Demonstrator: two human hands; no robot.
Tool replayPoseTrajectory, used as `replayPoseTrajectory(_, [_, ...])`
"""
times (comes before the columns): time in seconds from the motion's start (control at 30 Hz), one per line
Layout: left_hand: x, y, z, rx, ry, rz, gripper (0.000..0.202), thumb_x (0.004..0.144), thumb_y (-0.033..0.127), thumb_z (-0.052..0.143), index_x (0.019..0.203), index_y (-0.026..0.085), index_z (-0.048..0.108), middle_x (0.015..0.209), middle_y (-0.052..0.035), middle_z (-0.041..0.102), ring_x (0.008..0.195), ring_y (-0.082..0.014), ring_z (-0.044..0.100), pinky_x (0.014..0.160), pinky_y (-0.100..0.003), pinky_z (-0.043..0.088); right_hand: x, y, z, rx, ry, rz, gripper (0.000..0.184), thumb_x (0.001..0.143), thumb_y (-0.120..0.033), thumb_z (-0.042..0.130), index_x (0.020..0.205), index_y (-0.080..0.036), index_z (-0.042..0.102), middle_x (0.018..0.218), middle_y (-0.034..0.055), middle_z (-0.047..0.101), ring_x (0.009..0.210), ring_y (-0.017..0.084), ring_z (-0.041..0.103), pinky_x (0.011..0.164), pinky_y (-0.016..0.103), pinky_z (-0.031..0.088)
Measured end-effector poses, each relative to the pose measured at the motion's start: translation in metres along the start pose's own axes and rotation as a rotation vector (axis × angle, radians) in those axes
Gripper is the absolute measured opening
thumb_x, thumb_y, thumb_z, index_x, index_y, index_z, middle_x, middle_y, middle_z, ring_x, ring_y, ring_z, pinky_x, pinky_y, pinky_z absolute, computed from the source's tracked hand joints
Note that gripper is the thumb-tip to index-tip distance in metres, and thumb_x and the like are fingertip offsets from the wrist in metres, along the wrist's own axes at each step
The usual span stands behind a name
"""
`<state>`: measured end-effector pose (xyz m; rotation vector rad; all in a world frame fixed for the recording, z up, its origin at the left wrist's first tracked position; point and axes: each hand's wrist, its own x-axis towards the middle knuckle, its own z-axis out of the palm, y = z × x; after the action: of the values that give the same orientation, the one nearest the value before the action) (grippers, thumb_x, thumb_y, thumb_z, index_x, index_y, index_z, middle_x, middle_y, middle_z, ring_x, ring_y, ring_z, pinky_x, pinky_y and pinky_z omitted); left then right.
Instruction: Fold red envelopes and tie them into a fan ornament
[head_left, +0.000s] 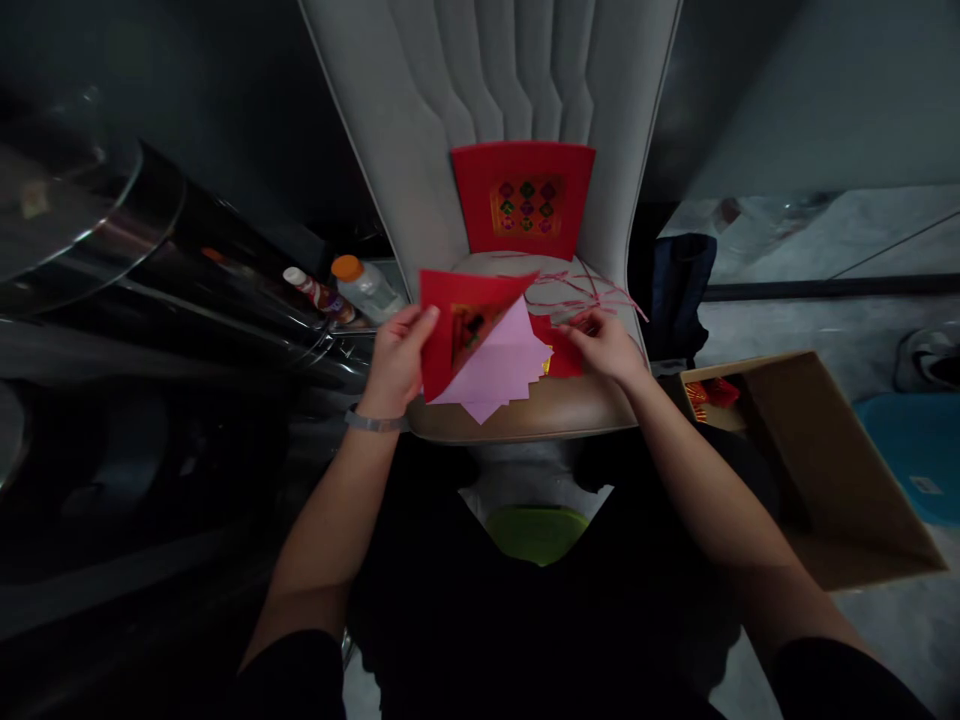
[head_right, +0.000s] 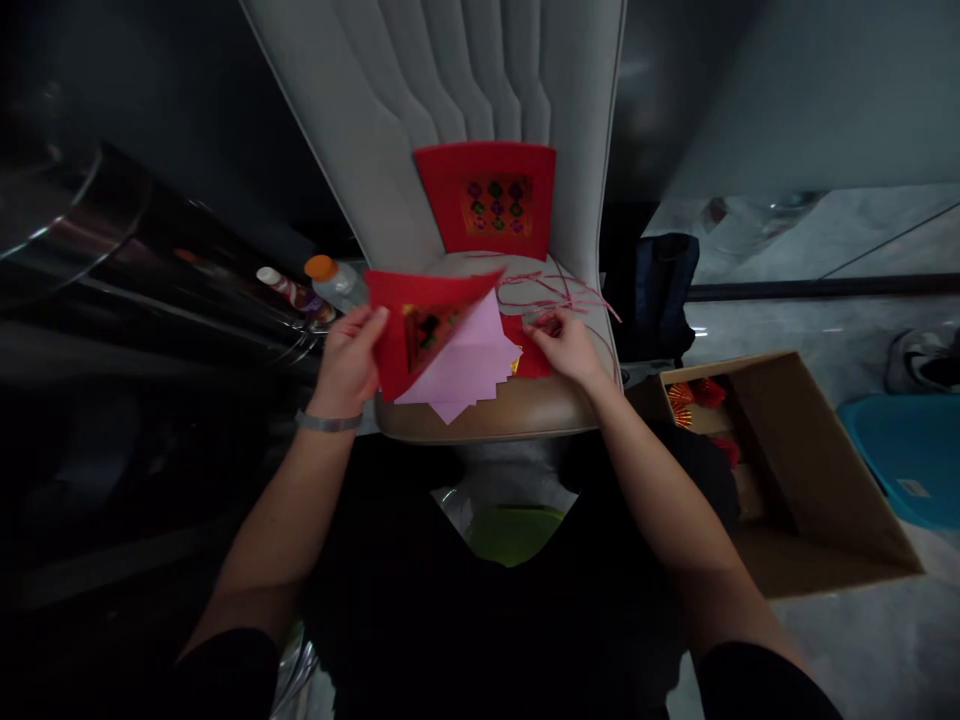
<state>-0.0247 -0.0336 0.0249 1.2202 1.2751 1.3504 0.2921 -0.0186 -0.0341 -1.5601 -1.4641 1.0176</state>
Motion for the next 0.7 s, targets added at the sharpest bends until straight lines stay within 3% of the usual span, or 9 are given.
replayPoseTrajectory(0.1, [0.012,-0.003,-0.003,-0.167,0.165,0.11,0.04,0.091,0.057,0.07,0.115,0.025,0.069,0.125,-0.0069,0.074,0.124,-0.0218,0.069,0.108,-0.039,0.056,-0.004,-0.015,0.004,0.309,-0.046,0.109,0.043,0.08,-0.06,0.078,0.095,-0.022,0.065,0.081,0.001,0.068,0.069,0.015,0.062,0.06,0.026,0.047])
replayPoseTrajectory(0.23, [0.017,-0.025,0.004,-0.081,0.3,0.031,0.044,0.09,0.058,0.07,0.119,0.025,0.064,0.121,-0.0072,0.074,0.119,-0.0219,0.071,0.1,-0.035,0.059,-0.015,-0.027,0.013,0.575,-0.178,0.228,0.05,0.076,-0.065,0.08,0.098,-0.022,0.065,0.092,0.005,0.073,0.075,0.017,0.069,0.063,0.027,0.056])
replayPoseTrajectory(0.33, [0.003,-0.032,0.018,0.011,0.298,0.018,0.051,0.091,0.064,0.068,0.123,0.026,0.06,0.112,-0.0062,0.074,0.108,-0.0216,0.074,0.09,-0.032,0.062,-0.023,-0.029,0.02,0.571,-0.182,0.286,0.051,0.08,-0.067,0.078,0.103,-0.024,0.068,0.104,0.0084,0.074,0.088,0.021,0.072,0.072,0.032,0.061])
replayPoseTrajectory(0.43, [-0.026,-0.016,0.034,0.122,0.211,0.154,0.054,0.096,0.066,0.061,0.131,0.026,0.056,0.113,-0.0069,0.073,0.109,-0.0225,0.074,0.094,-0.035,0.061,-0.03,-0.034,0.025,0.656,-0.272,0.372,0.057,0.083,-0.075,0.069,0.112,-0.026,0.066,0.116,0.011,0.074,0.105,0.026,0.072,0.082,0.038,0.063])
replayPoseTrajectory(0.5, [-0.047,0.0,0.045,0.241,0.089,0.266,0.05,0.099,0.063,0.059,0.131,0.025,0.058,0.12,-0.0092,0.073,0.113,-0.0236,0.074,0.1,-0.037,0.06,-0.037,-0.04,0.03,0.826,-0.376,0.393,0.064,0.082,-0.082,0.064,0.115,-0.027,0.065,0.119,0.0111,0.074,0.112,0.029,0.071,0.09,0.042,0.063])
replayPoseTrajectory(0.6, [-0.074,0.021,0.06,0.363,-0.391,0.393,0.037,0.105,0.045,0.055,0.136,0.026,0.061,0.134,-0.0105,0.071,0.123,-0.024,0.071,0.108,-0.04,0.058,-0.05,-0.047,0.037,1.04,-0.52,0.403,0.072,0.079,-0.089,0.059,0.114,-0.027,0.066,0.115,0.0103,0.075,0.115,0.031,0.07,0.095,0.046,0.061])
replayPoseTrajectory(0.67, [-0.085,0.03,0.066,0.358,-0.683,0.412,0.045,0.103,0.039,0.06,0.147,0.03,0.054,0.143,-0.0096,0.067,0.131,-0.0244,0.067,0.115,-0.042,0.054,-0.058,-0.047,0.041,1.103,-0.63,0.435,0.079,0.08,-0.094,0.052,0.114,-0.024,0.068,0.115,0.0116,0.076,0.119,0.032,0.069,0.096,0.047,0.06])
replayPoseTrajectory(0.7, [-0.088,0.033,0.068,0.353,-0.773,0.409,0.052,0.101,0.038,0.064,0.151,0.031,0.05,0.146,-0.0094,0.066,0.134,-0.025,0.065,0.117,-0.043,0.053,-0.061,-0.046,0.042,1.115,-0.667,0.449,0.082,0.08,-0.095,0.048,0.115,-0.023,0.069,0.114,0.0123,0.076,0.12,0.032,0.068,0.095,0.047,0.06])
